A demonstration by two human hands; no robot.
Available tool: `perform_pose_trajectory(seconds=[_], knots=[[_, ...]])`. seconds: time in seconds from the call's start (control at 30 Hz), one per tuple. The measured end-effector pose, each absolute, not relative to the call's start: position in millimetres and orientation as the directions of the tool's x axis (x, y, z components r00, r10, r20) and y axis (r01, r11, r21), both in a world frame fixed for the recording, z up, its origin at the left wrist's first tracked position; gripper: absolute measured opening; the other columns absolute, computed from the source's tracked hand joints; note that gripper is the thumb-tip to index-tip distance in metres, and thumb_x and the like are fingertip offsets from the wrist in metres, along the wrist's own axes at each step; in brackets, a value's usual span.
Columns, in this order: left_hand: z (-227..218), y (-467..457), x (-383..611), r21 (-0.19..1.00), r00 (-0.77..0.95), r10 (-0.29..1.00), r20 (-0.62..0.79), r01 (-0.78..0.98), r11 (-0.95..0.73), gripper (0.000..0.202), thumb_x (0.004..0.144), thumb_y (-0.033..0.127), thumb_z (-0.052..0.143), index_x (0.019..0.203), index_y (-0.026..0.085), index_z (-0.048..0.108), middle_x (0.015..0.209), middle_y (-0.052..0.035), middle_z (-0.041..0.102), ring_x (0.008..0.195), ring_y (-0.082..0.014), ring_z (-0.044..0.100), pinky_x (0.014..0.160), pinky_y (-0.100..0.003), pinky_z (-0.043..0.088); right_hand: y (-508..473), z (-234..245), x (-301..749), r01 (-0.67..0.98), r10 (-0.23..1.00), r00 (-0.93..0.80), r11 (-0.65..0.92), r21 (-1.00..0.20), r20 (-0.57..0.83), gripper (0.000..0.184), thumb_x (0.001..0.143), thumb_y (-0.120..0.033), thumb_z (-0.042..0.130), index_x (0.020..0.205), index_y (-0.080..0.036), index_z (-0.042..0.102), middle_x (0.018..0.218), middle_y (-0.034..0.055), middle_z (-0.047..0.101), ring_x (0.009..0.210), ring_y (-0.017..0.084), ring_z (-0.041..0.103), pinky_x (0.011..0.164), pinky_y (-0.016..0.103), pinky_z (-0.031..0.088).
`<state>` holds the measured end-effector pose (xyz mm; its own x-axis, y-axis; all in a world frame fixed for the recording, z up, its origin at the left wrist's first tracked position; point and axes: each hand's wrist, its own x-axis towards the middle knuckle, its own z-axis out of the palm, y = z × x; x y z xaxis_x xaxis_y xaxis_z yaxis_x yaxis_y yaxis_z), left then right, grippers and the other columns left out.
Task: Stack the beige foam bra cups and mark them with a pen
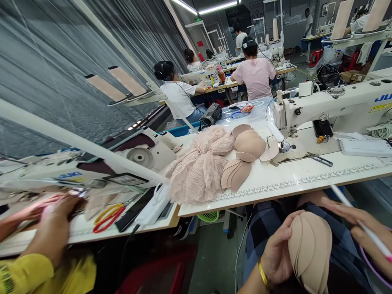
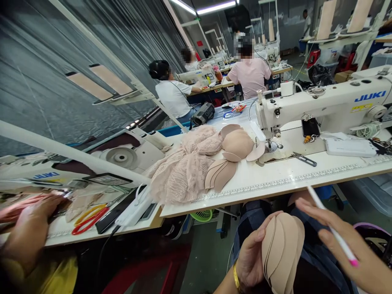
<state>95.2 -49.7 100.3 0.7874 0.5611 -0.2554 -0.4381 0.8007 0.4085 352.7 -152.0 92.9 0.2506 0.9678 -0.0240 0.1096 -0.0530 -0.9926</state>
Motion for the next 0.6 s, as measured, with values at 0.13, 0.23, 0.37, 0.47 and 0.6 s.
perform_pose_trajectory(seconds=[0.13, 0.23, 0.37, 0.47, 0.6], knots=[[100.9, -57.3, 99.6, 0.418, 0.803, 0.536, -0.259, -0.408, 0.812, 0.052, 0.089, 0.044, 0.088, 0.137, 0.026, 0.079, 0.139, -0.0096, 0.075, 0.140, -0.0340, 0.063, 0.127, -0.043, 0.038, -123.4, 81.7, 297.4, -0.220, 0.952, 0.261, -0.101, -0.970, -0.158, 0.057, 0.102, -0.073, 0.060, 0.139, -0.031, 0.076, 0.159, 0.0110, 0.067, 0.150, 0.037, 0.059, 0.126, 0.055, 0.047], [99.0, -61.1, 91.8, 0.437, 0.786, 0.553, -0.276, -0.410, 0.800, 0.053, 0.093, 0.042, 0.087, 0.142, 0.026, 0.077, 0.145, -0.0108, 0.072, 0.143, -0.0332, 0.061, 0.128, -0.043, 0.037, -113.8, 81.7, 274.7, -0.474, 0.896, 0.352, -0.080, -0.877, -0.272, 0.054, 0.100, -0.072, 0.066, 0.132, -0.030, 0.073, 0.146, 0.0136, 0.075, 0.133, 0.036, 0.071, 0.112, 0.055, 0.058], [97.0, -62.8, 79.4, 0.456, 0.767, 0.575, -0.284, -0.420, 0.785, 0.065, 0.083, 0.032, 0.095, 0.145, 0.027, 0.074, 0.150, -0.0119, 0.070, 0.144, -0.0344, 0.060, 0.126, -0.044, 0.039, -110.4, 85.5, 266.5, -0.513, 0.881, 0.386, -0.041, -0.857, -0.273, 0.050, 0.098, -0.069, 0.072, 0.128, -0.030, 0.068, 0.131, 0.0135, 0.082, 0.124, 0.037, 0.076, 0.103, 0.056, 0.062], [98.3, -62.0, 80.2, 0.455, 0.758, 0.579, -0.299, -0.420, 0.785, 0.073, 0.075, 0.027, 0.099, 0.144, 0.030, 0.074, 0.152, -0.0093, 0.068, 0.143, -0.0344, 0.060, 0.125, -0.044, 0.040, -109.6, 83.9, 264.4, -0.494, 0.875, 0.405, -0.034, -0.869, -0.265, 0.047, 0.100, -0.068, 0.069, 0.128, -0.031, 0.066, 0.129, 0.0119, 0.083, 0.119, 0.035, 0.078, 0.099, 0.053, 0.064], [99.8, -60.1, 87.6, 0.435, 0.752, 0.585, -0.305, -0.436, 0.788, 0.062, 0.091, 0.048, 0.088, 0.145, 0.020, 0.074, 0.150, -0.0147, 0.068, 0.141, -0.0333, 0.060, 0.122, -0.041, 0.042, -110.5, 78.2, 266.0, -0.441, 0.863, 0.443, -0.028, -0.897, -0.245, 0.045, 0.101, -0.067, 0.068, 0.130, -0.032, 0.067, 0.132, 0.0091, 0.081, 0.122, 0.031, 0.076, 0.100, 0.045, 0.064]])
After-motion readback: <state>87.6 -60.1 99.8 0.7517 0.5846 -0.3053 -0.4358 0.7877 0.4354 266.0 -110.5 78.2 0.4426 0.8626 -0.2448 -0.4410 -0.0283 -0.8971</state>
